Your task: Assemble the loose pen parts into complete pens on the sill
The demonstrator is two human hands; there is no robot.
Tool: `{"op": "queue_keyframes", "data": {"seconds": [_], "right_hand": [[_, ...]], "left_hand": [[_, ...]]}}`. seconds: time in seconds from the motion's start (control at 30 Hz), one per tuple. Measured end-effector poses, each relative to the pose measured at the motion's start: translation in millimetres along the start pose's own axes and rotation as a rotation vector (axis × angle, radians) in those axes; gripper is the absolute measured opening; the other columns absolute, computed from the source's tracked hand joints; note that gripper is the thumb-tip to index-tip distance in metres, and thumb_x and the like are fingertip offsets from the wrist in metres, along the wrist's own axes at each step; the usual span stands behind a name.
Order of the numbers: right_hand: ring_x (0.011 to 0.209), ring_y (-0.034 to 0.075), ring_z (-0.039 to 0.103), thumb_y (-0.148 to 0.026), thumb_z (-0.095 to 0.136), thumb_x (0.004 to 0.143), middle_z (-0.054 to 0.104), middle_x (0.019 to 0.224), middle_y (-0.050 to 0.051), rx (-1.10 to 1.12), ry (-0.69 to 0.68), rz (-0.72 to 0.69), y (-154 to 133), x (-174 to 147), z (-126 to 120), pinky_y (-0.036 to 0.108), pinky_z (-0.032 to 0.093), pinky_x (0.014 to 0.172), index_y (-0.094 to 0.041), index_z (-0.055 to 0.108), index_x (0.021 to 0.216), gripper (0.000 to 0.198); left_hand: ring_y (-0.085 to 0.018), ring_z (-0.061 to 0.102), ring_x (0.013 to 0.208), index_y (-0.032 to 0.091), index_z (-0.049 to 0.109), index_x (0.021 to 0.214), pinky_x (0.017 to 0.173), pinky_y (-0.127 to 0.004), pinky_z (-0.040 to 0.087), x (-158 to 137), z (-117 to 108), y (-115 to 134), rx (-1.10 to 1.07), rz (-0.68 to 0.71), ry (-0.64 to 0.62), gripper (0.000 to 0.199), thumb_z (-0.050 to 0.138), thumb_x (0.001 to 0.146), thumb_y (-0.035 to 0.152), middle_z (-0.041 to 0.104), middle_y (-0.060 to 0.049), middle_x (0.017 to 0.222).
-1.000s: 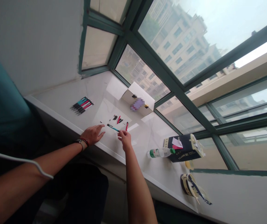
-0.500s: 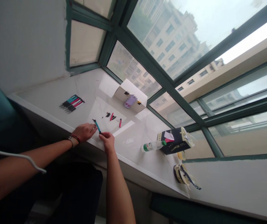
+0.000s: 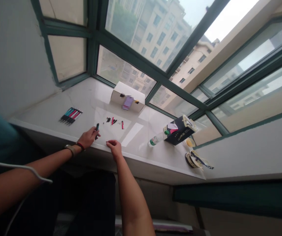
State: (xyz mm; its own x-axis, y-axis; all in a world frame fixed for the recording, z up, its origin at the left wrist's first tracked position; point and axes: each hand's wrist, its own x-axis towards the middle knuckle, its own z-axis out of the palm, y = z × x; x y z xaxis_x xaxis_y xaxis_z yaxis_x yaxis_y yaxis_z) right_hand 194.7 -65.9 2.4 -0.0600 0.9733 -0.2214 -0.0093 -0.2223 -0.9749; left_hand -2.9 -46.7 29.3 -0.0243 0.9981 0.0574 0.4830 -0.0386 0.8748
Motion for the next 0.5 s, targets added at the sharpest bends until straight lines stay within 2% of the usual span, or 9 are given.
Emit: {"op": "queue_keyframes", "data": {"seconds": [0.13, 0.23, 0.3, 0.4, 0.5], "right_hand": [[0.084, 0.019, 0.066, -0.041, 0.077, 0.066, 0.073, 0.082, 0.002, -0.124, 0.101, 0.002, 5, -16, -14, 0.031, 0.05, 0.083, -0.018, 0.07, 0.084, 0.03], [0.083, 0.018, 0.065, -0.036, 0.073, 0.07, 0.072, 0.082, 0.002, -0.273, 0.123, -0.023, 3, -25, -19, 0.029, 0.049, 0.081, -0.019, 0.071, 0.082, 0.021], [0.082, 0.017, 0.065, -0.031, 0.069, 0.074, 0.072, 0.082, 0.002, -0.429, 0.158, -0.022, -1, -31, -20, 0.028, 0.049, 0.081, -0.02, 0.071, 0.08, 0.013], [0.081, 0.018, 0.065, -0.023, 0.065, 0.075, 0.072, 0.082, 0.003, -0.557, 0.231, -0.01, -6, -36, -20, 0.03, 0.048, 0.081, -0.02, 0.071, 0.078, 0.007], [0.08, 0.019, 0.065, -0.019, 0.064, 0.074, 0.072, 0.079, 0.004, -0.529, 0.269, 0.0, -8, -33, -19, 0.03, 0.048, 0.081, -0.019, 0.07, 0.075, 0.006]], "left_hand": [[-0.019, 0.071, 0.081, 0.022, 0.054, 0.107, 0.074, -0.03, 0.051, -9, -24, -3, 0.088, 0.048, -0.001, 0.025, 0.042, 0.092, 0.038, 0.074, -0.005, 0.092], [-0.021, 0.071, 0.087, 0.021, 0.053, 0.11, 0.078, -0.033, 0.052, -12, -41, -9, 0.198, 0.049, 0.068, 0.025, 0.042, 0.091, 0.033, 0.074, -0.007, 0.096], [-0.024, 0.069, 0.094, 0.02, 0.056, 0.107, 0.084, -0.036, 0.051, -14, -51, -14, 0.322, 0.116, 0.101, 0.025, 0.041, 0.09, 0.03, 0.072, -0.01, 0.099], [-0.026, 0.066, 0.098, 0.019, 0.06, 0.1, 0.091, -0.038, 0.049, -18, -62, -19, 0.474, 0.252, 0.033, 0.025, 0.041, 0.088, 0.028, 0.07, -0.013, 0.101], [-0.025, 0.067, 0.093, 0.02, 0.06, 0.104, 0.085, -0.035, 0.049, -22, -64, -23, 0.506, 0.218, -0.044, 0.027, 0.039, 0.091, 0.031, 0.071, -0.012, 0.099]]}}
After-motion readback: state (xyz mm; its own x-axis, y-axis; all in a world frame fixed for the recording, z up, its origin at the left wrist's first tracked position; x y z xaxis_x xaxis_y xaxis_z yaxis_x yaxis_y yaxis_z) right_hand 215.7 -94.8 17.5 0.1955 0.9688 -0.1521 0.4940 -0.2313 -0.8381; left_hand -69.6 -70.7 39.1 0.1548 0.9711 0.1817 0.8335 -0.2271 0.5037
